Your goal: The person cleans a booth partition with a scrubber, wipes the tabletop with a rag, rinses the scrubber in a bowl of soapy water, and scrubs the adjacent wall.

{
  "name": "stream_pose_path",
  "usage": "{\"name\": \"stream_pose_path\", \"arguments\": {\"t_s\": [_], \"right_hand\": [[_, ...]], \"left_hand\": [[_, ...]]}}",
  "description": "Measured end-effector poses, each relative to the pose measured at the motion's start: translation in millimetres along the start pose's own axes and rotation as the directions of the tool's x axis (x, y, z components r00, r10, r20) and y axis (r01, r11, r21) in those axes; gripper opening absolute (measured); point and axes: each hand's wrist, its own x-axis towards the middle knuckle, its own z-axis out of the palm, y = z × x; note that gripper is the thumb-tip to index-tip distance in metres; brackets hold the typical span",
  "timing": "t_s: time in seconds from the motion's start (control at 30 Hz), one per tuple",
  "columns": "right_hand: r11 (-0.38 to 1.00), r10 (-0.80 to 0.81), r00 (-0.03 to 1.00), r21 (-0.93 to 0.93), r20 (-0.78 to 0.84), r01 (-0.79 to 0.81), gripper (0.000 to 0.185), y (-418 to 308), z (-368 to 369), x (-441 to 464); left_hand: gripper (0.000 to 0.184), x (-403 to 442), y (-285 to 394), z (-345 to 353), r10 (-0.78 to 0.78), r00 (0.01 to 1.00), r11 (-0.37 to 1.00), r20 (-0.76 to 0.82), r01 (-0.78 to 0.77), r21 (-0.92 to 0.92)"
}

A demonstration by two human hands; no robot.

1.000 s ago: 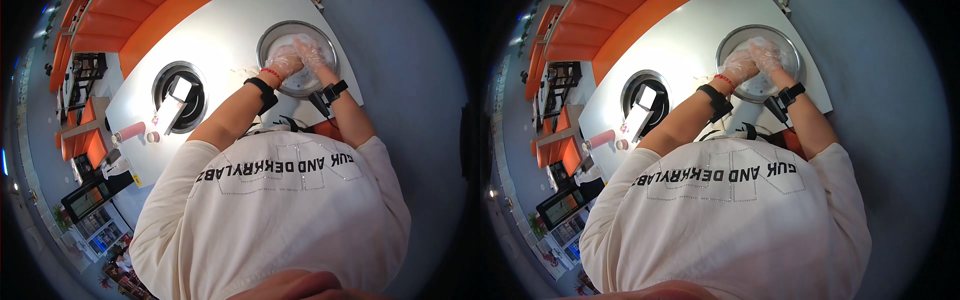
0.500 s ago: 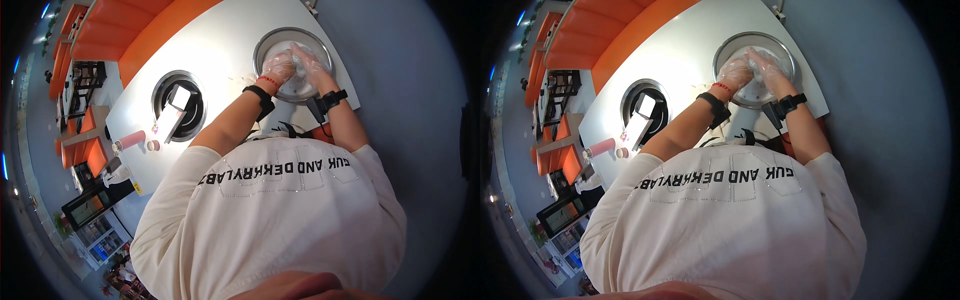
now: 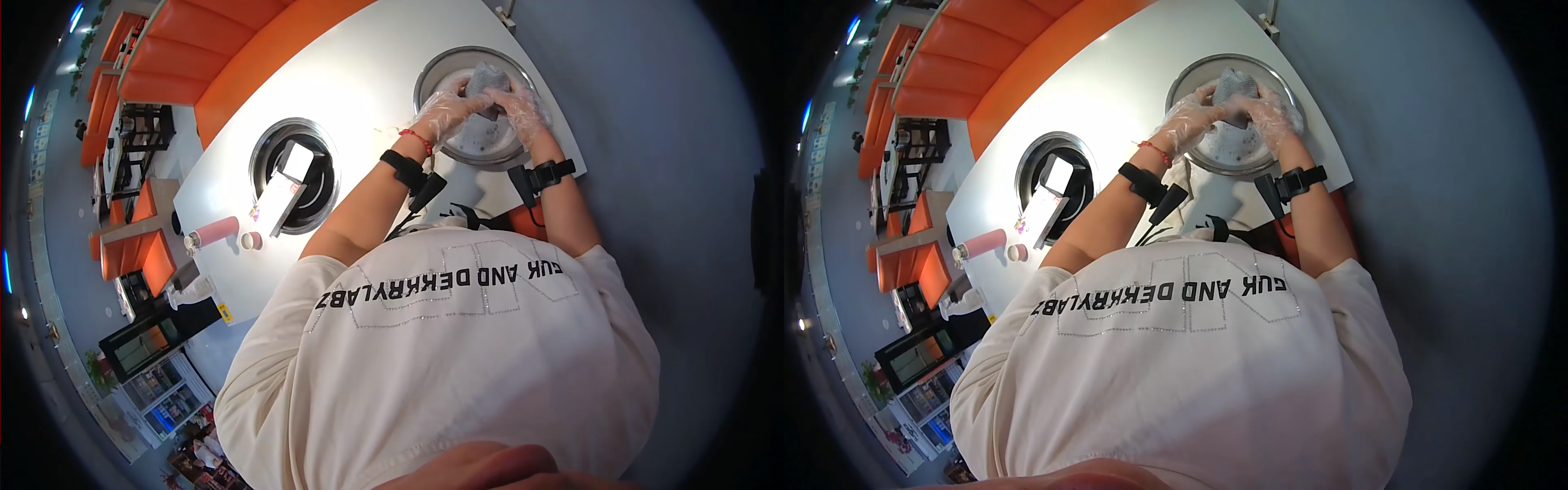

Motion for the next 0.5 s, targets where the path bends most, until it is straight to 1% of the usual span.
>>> {"name": "stream_pose_path", "arguments": {"t_s": [0.03,0.1,0.13,0.2,0.23,0.3,0.33,0.4,0.43,0.5], "right_hand": [[0.999,-0.046,0.999,0.023,0.011,0.046,0.052,-4,0,-6],[0.988,-0.141,0.99,0.069,0.031,0.139,0.051,-9,2,-17],[0.987,-0.118,0.99,0.122,0.076,0.108,0.051,-11,1,-19],[0.975,-0.075,0.982,0.221,0.17,0.037,0.052,-12,-2,-23],[0.975,-0.101,0.981,0.212,0.167,0.065,0.053,-14,-2,-25],[0.974,-0.154,0.975,0.194,0.162,0.121,0.055,-19,0,-30],[0.981,-0.173,0.982,0.102,0.076,0.165,0.055,-14,1,-27],[0.971,-0.229,0.969,-0.09,-0.091,0.221,0.056,-3,3,-19],[0.972,-0.232,0.96,-0.083,-0.156,0.221,0.053,1,0,-17],[0.973,-0.232,0.93,-0.067,-0.285,0.222,0.048,-1,2,-24]], "left_hand": [[0.078,-2,2,0,-0.016,1.0,0.999,-0.012,0.015,-0.04],[0.068,-4,-3,-1,0.003,0.999,0.995,-0.036,-0.007,-0.101],[0.064,-4,-5,-2,0.013,0.999,0.991,-0.049,-0.02,-0.13],[0.056,-17,10,-3,0.041,0.998,0.954,0.053,-0.024,-0.298],[0.051,-22,15,-3,0.061,0.993,0.925,0.103,-0.018,-0.379],[0.044,-21,8,-3,0.081,0.993,0.907,0.08,-0.041,-0.418],[0.041,-20,6,-2,0.093,0.993,0.898,0.067,-0.054,-0.436],[0.041,-22,6,0,0.068,0.998,0.859,-0.016,-0.067,-0.508],[0.042,-22,7,2,0.054,0.997,0.837,-0.057,-0.077,-0.541],[0.043,-15,-5,2,0.069,0.989,0.851,-0.131,-0.127,-0.509]]}}
